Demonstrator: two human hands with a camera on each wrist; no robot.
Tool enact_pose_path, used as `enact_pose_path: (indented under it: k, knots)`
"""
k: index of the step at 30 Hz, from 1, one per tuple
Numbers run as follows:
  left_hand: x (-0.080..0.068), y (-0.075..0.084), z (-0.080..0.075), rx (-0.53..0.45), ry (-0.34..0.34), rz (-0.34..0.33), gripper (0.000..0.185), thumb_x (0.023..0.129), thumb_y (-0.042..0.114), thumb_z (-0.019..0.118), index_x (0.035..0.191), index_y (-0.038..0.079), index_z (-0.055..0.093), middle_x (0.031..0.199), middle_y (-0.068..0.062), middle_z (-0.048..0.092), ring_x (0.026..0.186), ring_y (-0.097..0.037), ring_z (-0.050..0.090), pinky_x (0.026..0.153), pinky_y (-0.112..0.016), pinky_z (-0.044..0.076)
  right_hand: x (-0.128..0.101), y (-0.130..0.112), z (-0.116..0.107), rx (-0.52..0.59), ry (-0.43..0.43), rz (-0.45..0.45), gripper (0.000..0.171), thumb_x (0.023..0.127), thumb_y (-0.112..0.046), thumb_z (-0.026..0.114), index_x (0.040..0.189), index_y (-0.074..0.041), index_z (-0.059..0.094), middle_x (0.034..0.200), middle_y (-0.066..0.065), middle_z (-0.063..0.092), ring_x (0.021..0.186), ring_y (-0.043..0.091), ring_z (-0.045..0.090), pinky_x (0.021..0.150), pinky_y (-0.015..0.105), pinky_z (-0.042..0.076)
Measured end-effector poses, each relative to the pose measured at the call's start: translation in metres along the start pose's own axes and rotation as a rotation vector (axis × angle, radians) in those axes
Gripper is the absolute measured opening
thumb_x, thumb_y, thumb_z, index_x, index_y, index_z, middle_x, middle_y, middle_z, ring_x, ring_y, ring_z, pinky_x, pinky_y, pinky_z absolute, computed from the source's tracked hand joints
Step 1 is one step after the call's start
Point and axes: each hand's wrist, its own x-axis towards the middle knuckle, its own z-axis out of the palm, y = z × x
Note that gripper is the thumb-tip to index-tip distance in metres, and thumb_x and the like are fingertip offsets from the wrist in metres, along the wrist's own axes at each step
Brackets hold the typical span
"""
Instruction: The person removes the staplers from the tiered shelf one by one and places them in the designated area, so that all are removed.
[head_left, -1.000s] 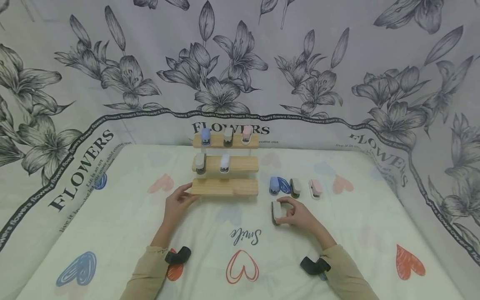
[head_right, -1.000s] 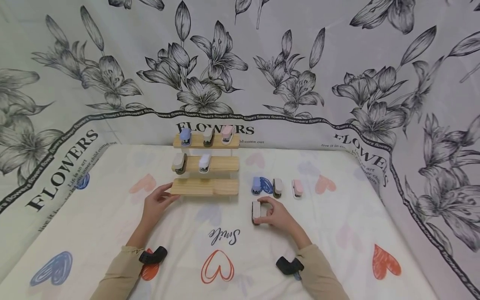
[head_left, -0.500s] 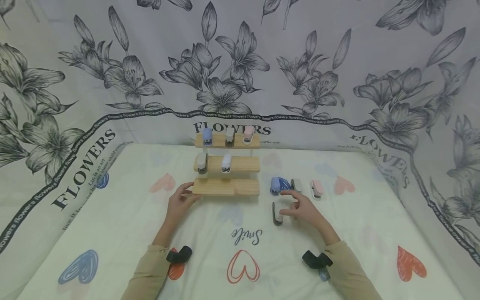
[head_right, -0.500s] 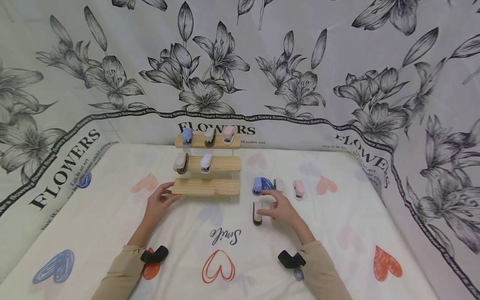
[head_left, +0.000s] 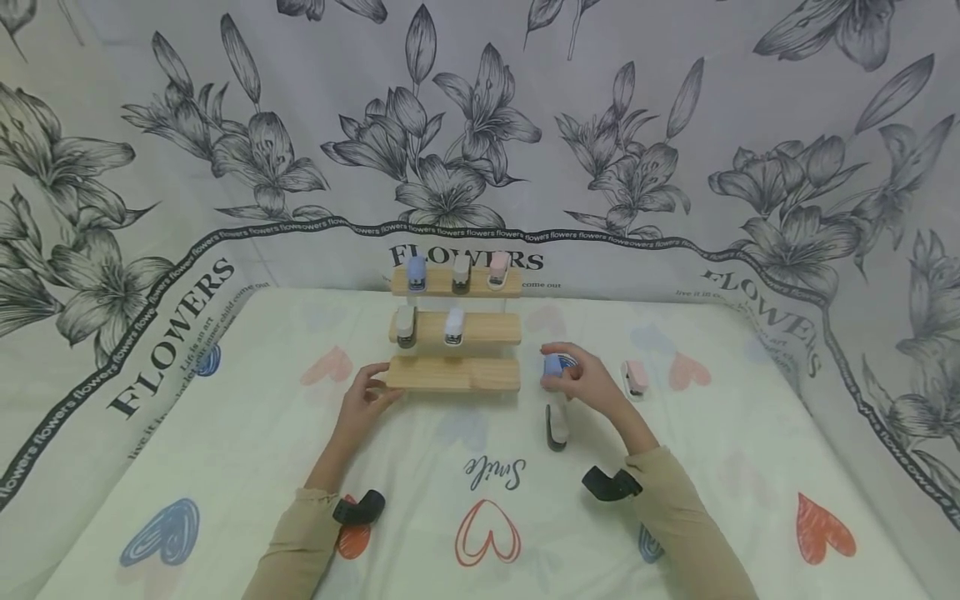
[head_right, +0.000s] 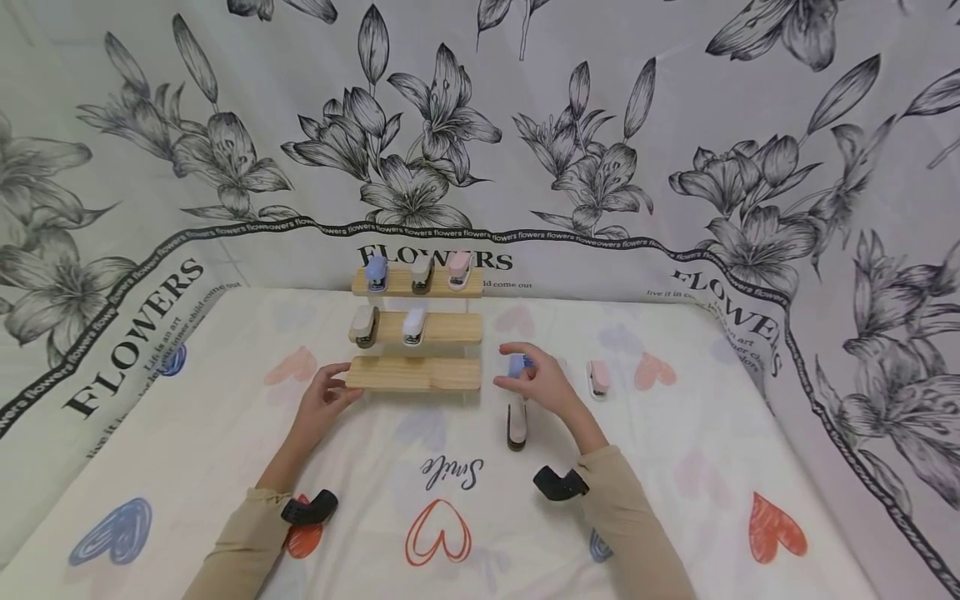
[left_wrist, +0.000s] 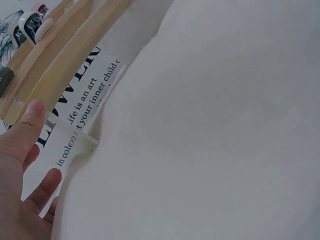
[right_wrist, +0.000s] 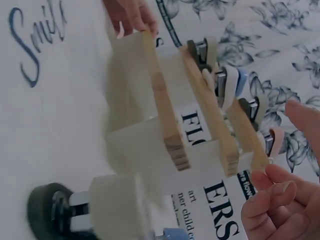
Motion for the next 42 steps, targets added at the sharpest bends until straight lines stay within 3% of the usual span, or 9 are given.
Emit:
enact_pose_path:
  k: [5, 9, 14, 16, 18, 22, 32, 37, 42]
  knots:
    - [-0.004, 0.02, -0.001, 0.003, 0.004, 0.018, 0.048, 0.08, 0.008, 0.067, 0.12, -0.002, 0.043, 0.117, -0.018, 0.049, 0.094, -0.03, 0.048, 0.073, -0.032, 0.038, 0.023, 0.001, 0.006, 0.021, 0.009, -0.016, 0.048, 0.083, -0.011, 0.065, 0.126, -0.002, 0.046, 0.089, 0.003, 0.058, 0.042, 0.009, 0.032, 0.043, 0.023, 0.034]
    - [-0.001, 0.006, 0.003, -0.003, 0.007, 0.026, 0.046, 0.08, 0.009, 0.068, 0.118, 0.0, 0.044, 0.117, -0.017, 0.049, 0.093, -0.028, 0.049, 0.073, -0.031, 0.039, 0.041, 0.003, 0.013, -0.019, -0.017, -0.033, 0.052, 0.081, -0.016, 0.069, 0.127, -0.006, 0.047, 0.056, 0.005, 0.043, 0.039, 0.009, 0.028, 0.04, 0.022, 0.03]
    - [0.003, -0.012, 0.006, 0.016, 0.03, 0.037, 0.045, 0.078, 0.013, 0.07, 0.115, 0.004, 0.046, 0.12, -0.011, 0.051, 0.087, -0.019, 0.051, 0.07, -0.025, 0.041, 0.06, -0.006, 0.024, -0.033, -0.041, -0.08, 0.05, 0.082, -0.013, 0.067, 0.127, -0.004, 0.047, 0.101, 0.009, 0.058, 0.041, 0.012, 0.032, 0.043, 0.029, 0.039]
    - [0.004, -0.014, 0.006, 0.017, 0.036, 0.055, 0.045, 0.078, 0.012, 0.07, 0.115, 0.003, 0.047, 0.121, -0.011, 0.051, 0.086, -0.019, 0.051, 0.067, -0.024, 0.041, 0.067, -0.009, 0.028, -0.058, -0.037, -0.088, 0.049, 0.082, -0.017, 0.067, 0.126, -0.004, 0.048, 0.122, 0.005, 0.051, 0.057, 0.01, 0.047, 0.056, 0.03, 0.045]
    - [0.004, -0.013, 0.006, -0.005, 0.039, 0.061, 0.045, 0.077, 0.013, 0.071, 0.115, 0.004, 0.048, 0.122, -0.012, 0.051, 0.086, -0.021, 0.051, 0.067, -0.024, 0.041, 0.072, -0.01, 0.032, -0.081, -0.028, -0.079, 0.05, 0.082, -0.022, 0.068, 0.125, -0.005, 0.05, 0.124, 0.004, 0.05, 0.083, 0.011, 0.053, 0.072, 0.034, 0.046]
    - [0.005, -0.012, 0.006, -0.028, 0.021, 0.043, 0.045, 0.078, 0.016, 0.07, 0.114, 0.004, 0.047, 0.125, -0.011, 0.049, 0.086, -0.02, 0.051, 0.068, -0.024, 0.042, 0.083, -0.013, 0.038, -0.094, -0.005, -0.026, 0.052, 0.08, -0.026, 0.069, 0.125, -0.009, 0.05, 0.127, 0.004, 0.049, 0.122, 0.017, 0.034, 0.096, 0.042, 0.031]
    - [0.0, -0.015, 0.001, -0.018, 0.018, -0.014, 0.044, 0.079, 0.02, 0.07, 0.114, 0.008, 0.047, 0.124, -0.006, 0.05, 0.078, -0.015, 0.051, 0.062, -0.024, 0.044, 0.115, -0.028, 0.061, -0.183, -0.075, 0.125, 0.084, 0.073, -0.032, 0.075, 0.139, -0.007, 0.03, 0.139, 0.011, 0.033, 0.119, 0.025, 0.036, 0.061, 0.027, 0.05]
    - [0.001, -0.012, 0.001, -0.02, 0.021, -0.031, 0.048, 0.078, 0.019, 0.07, 0.117, 0.006, 0.046, 0.113, -0.009, 0.054, 0.076, -0.014, 0.051, 0.063, -0.022, 0.042, 0.119, -0.033, 0.072, -0.177, -0.042, 0.137, 0.08, 0.072, -0.033, 0.075, 0.136, -0.007, 0.035, 0.138, 0.01, 0.036, 0.102, 0.025, 0.049, 0.057, 0.028, 0.05]
    - [-0.001, 0.007, 0.0, -0.036, -0.004, -0.038, 0.048, 0.08, 0.012, 0.068, 0.12, 0.0, 0.044, 0.087, -0.015, 0.054, 0.069, -0.014, 0.048, 0.057, -0.021, 0.039, 0.115, -0.033, 0.073, -0.142, -0.007, 0.11, 0.072, 0.072, -0.032, 0.075, 0.132, -0.009, 0.043, 0.134, 0.006, 0.042, 0.11, 0.02, 0.044, 0.059, 0.029, 0.05]
